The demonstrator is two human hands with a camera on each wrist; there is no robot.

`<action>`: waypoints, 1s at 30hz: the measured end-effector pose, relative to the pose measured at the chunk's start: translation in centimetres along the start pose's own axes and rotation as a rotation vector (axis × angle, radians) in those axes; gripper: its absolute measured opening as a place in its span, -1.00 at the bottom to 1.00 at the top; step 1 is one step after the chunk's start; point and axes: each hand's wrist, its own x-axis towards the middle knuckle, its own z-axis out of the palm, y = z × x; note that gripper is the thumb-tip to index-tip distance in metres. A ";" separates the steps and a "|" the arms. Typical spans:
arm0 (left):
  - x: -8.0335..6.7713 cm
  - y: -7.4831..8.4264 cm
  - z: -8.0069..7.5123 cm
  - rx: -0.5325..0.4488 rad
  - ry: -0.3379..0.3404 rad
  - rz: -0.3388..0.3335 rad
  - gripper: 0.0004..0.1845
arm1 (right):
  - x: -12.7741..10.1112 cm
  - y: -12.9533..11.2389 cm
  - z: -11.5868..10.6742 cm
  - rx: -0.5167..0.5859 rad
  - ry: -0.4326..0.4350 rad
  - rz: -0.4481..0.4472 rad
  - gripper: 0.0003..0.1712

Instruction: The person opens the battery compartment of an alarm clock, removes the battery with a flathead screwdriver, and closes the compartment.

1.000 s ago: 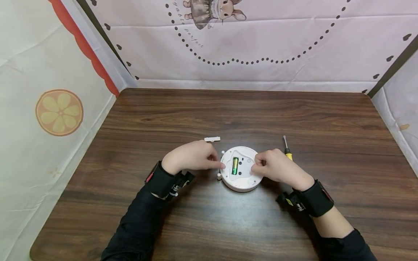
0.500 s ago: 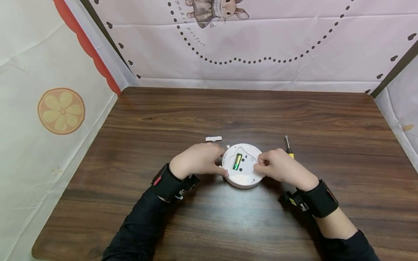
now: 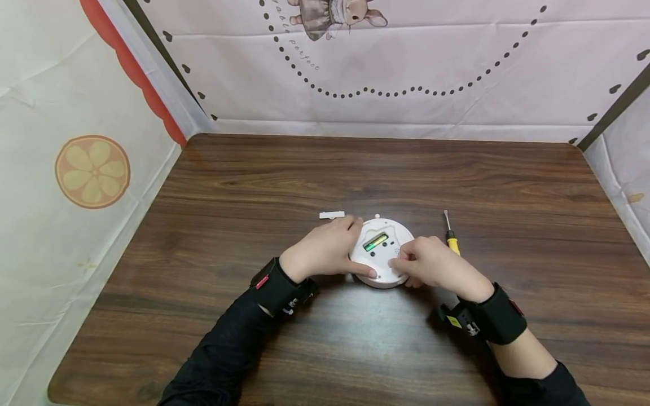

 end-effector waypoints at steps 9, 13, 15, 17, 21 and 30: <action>0.3 -0.7 0.4 -0.104 -0.058 0.092 0.20 | -0.3 -0.2 0.2 0.071 -0.230 -0.072 -0.58; 0.4 -1.3 0.4 -0.198 -0.114 0.146 0.16 | -0.3 -0.2 0.3 0.080 -0.327 -0.127 -0.55; 0.4 -1.5 0.3 -0.244 -0.149 0.164 0.13 | -0.3 -0.3 0.5 0.090 -0.359 -0.148 -0.54; 0.3 -1.7 0.2 -0.277 -0.184 0.171 0.11 | -0.2 -0.4 0.7 0.105 -0.384 -0.168 -0.54; 0.2 -1.8 0.2 -0.305 -0.223 0.172 0.12 | -0.2 -0.5 0.8 0.139 -0.420 -0.189 -0.56; 0.4 -1.7 0.1 -0.343 -0.229 0.168 0.10 | -1.7 1.8 -4.2 0.034 -0.210 -0.090 -0.55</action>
